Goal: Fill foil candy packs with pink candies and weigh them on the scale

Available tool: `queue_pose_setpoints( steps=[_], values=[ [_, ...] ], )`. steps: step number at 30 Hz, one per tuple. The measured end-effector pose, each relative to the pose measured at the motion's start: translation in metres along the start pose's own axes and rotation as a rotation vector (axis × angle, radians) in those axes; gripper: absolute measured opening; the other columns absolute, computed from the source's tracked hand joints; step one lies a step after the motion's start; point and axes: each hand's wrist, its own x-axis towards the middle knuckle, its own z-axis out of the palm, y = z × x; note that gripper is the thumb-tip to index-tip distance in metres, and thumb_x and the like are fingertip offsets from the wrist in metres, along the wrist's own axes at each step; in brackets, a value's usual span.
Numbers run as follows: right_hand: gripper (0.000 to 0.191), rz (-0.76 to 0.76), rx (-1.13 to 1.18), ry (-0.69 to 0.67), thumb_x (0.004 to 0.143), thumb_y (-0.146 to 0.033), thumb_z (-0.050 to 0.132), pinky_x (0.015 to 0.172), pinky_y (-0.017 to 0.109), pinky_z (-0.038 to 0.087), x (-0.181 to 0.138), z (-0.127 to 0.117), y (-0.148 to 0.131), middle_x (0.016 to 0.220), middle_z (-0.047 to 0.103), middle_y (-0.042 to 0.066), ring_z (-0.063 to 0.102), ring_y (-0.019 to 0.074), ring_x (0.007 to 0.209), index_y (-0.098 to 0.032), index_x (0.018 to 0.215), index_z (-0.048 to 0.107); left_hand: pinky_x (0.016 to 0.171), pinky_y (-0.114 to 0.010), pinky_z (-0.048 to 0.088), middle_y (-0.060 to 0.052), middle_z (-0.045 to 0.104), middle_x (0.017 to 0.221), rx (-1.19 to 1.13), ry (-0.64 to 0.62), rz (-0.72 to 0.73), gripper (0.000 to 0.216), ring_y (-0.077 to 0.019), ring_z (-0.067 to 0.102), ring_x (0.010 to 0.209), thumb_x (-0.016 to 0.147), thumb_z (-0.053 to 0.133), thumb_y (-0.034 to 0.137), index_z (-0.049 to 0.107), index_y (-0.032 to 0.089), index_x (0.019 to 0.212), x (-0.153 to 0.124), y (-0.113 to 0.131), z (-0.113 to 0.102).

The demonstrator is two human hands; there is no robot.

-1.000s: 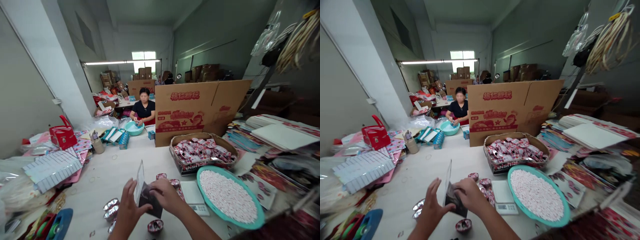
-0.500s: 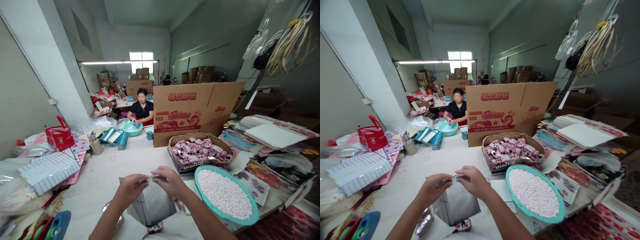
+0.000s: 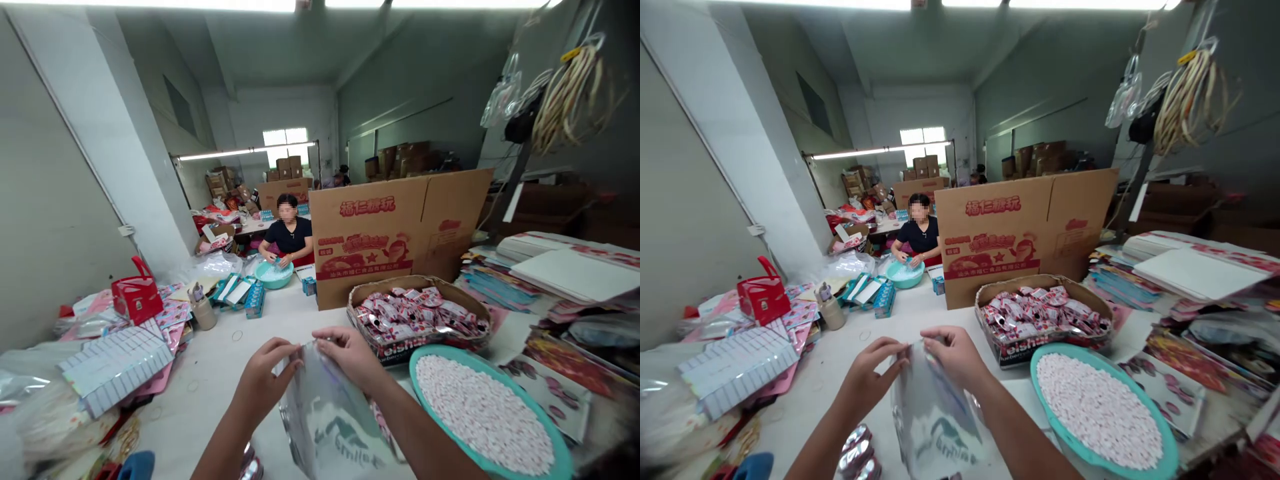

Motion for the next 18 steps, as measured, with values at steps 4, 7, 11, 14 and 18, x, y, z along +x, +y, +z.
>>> queue_pose_setpoints(
  steps=[4,7,11,14,18],
  values=[
    [0.044,0.047,0.067,-0.011,0.065,-0.051,0.076,0.059,0.027,0.048,0.002,-0.001,-0.014,0.081,0.073,0.005,0.060,0.0144,0.066,-0.016,0.093,0.077,0.077,-0.027,0.057,-0.007,0.070,0.094,-0.005,0.034,-0.008,0.018,-0.0165,0.067,0.086,0.088,0.061,0.026,0.071,0.021,0.102,0.006,0.007,-0.006],
    [0.043,0.072,0.115,-0.025,0.065,-0.050,0.077,0.052,0.023,0.041,0.000,0.001,-0.018,0.070,0.068,0.001,0.050,0.0091,0.055,-0.016,0.092,0.076,0.076,-0.027,0.056,-0.006,0.072,0.093,-0.025,0.015,-0.071,0.016,-0.0167,0.068,0.086,0.087,0.063,0.026,0.072,0.021,0.098,0.009,0.012,-0.012],
    [0.043,0.093,0.139,-0.009,0.067,-0.049,0.076,0.048,0.021,0.035,-0.005,0.005,-0.015,0.064,0.063,-0.001,0.045,0.0074,0.051,-0.015,0.093,0.076,0.076,-0.027,0.056,-0.005,0.073,0.092,-0.052,-0.005,-0.113,0.014,-0.0166,0.068,0.085,0.086,0.065,0.028,0.073,0.022,0.095,0.009,0.015,-0.017],
    [0.041,0.087,0.122,-0.015,0.068,-0.048,0.075,0.050,0.022,0.036,-0.008,0.005,-0.012,0.064,0.062,-0.001,0.046,0.0079,0.053,-0.015,0.093,0.076,0.075,-0.027,0.056,-0.004,0.072,0.089,-0.050,0.033,-0.081,0.011,-0.0157,0.068,0.083,0.085,0.066,0.027,0.072,0.021,0.092,0.006,0.015,-0.015],
    [0.039,0.043,0.105,0.015,0.069,-0.047,0.075,0.055,0.024,0.041,-0.010,0.007,-0.009,0.072,0.067,0.003,0.053,0.0112,0.060,-0.015,0.090,0.077,0.073,-0.026,0.058,-0.005,0.073,0.089,-0.013,0.108,-0.033,0.010,-0.0155,0.069,0.082,0.085,0.066,0.025,0.072,0.020,0.092,0.000,0.010,-0.008]
  ],
)
